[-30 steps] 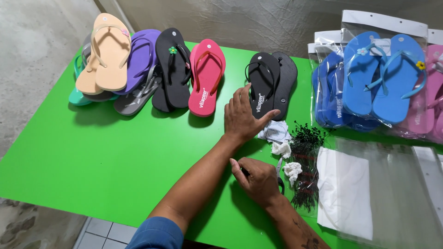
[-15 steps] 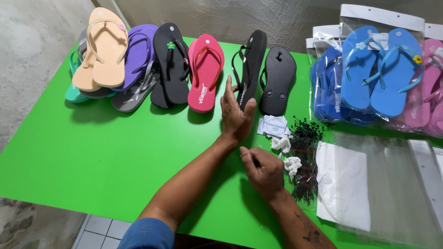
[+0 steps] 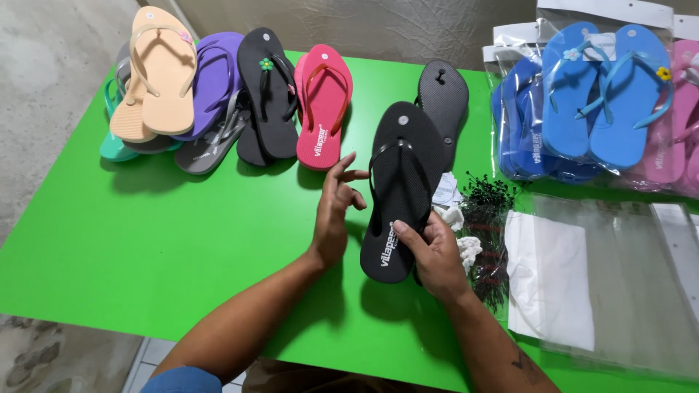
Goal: The person trims the straps of a black flip-flop using scissors. They hold the flip-flop in their left hand and use the scissors in their right hand to cut the excess strap material. The person then places the trimmed flip-flop back on the table.
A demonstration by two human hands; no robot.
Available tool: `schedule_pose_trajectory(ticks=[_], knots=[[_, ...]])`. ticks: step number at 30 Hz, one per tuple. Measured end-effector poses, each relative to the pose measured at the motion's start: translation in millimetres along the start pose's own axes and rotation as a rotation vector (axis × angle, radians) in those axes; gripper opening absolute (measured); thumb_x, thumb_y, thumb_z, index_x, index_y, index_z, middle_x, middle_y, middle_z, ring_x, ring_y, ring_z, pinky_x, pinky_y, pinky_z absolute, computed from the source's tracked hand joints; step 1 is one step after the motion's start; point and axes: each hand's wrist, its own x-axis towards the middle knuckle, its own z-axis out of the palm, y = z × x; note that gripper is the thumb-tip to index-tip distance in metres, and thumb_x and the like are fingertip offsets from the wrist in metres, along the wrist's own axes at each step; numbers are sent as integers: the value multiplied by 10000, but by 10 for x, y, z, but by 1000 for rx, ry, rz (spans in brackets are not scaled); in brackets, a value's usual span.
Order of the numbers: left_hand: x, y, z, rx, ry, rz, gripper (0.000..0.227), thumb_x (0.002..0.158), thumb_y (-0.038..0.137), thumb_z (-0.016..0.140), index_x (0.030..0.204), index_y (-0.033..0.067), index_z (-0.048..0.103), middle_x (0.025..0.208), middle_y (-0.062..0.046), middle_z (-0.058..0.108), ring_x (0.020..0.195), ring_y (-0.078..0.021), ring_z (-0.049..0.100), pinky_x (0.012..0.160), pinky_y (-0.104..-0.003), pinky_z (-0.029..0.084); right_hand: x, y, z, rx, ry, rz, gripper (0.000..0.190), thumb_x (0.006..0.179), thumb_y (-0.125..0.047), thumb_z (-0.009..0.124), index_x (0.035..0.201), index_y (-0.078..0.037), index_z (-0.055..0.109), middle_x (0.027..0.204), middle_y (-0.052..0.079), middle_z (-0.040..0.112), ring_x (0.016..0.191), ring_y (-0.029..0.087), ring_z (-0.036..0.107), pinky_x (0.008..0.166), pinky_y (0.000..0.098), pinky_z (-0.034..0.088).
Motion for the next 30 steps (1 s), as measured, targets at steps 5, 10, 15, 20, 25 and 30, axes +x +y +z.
schedule_pose_trajectory(ticks=[5,10,15,20,25,30], knots=[[223,-825,-446,-291,110,-224,485,1068,362,507,1401,19,587,1007,-168,746,748,-228,715,675,-325,576,8,268,-10,-31,-123,73,252,936,-5,699,1184,29,666,984,135,781,887,148,728,744,356,636],[215,-122,-136,-392,183,-209,284,1013,95,650,1267,-27,680,953,-174,767,791,-181,746,678,-324,637,-20,289,-16,-105,-182,49,293,944,-1,687,1234,34,661,1044,132,776,956,145,697,805,380,626],[218,-100,-188,-395,135,-211,286,1008,146,652,1265,29,697,924,-90,763,772,-129,741,662,-315,656,-41,155,76,-181,-182,-7,360,943,-42,696,1293,16,630,1113,139,752,1033,149,645,899,418,596],[145,373,-106,-416,124,-247,289,997,189,658,1242,48,716,909,-25,747,769,-82,709,683,-271,643,-144,-64,239,-178,-175,-73,342,913,-9,726,1242,25,640,973,100,747,899,122,655,754,354,615],[120,452,-216,-475,11,-331,346,975,219,643,1288,78,688,1038,11,740,920,-123,694,758,-304,585,-196,-29,194,-298,-177,-85,315,914,-112,726,1170,-19,570,1032,72,664,958,183,670,805,276,592],[133,415,-222,-460,64,-386,160,999,248,617,1086,149,707,926,49,716,869,-96,675,686,-284,565,-226,-35,216,-437,-78,-242,488,899,-110,731,1315,35,521,1156,134,677,1048,216,705,913,285,595]])
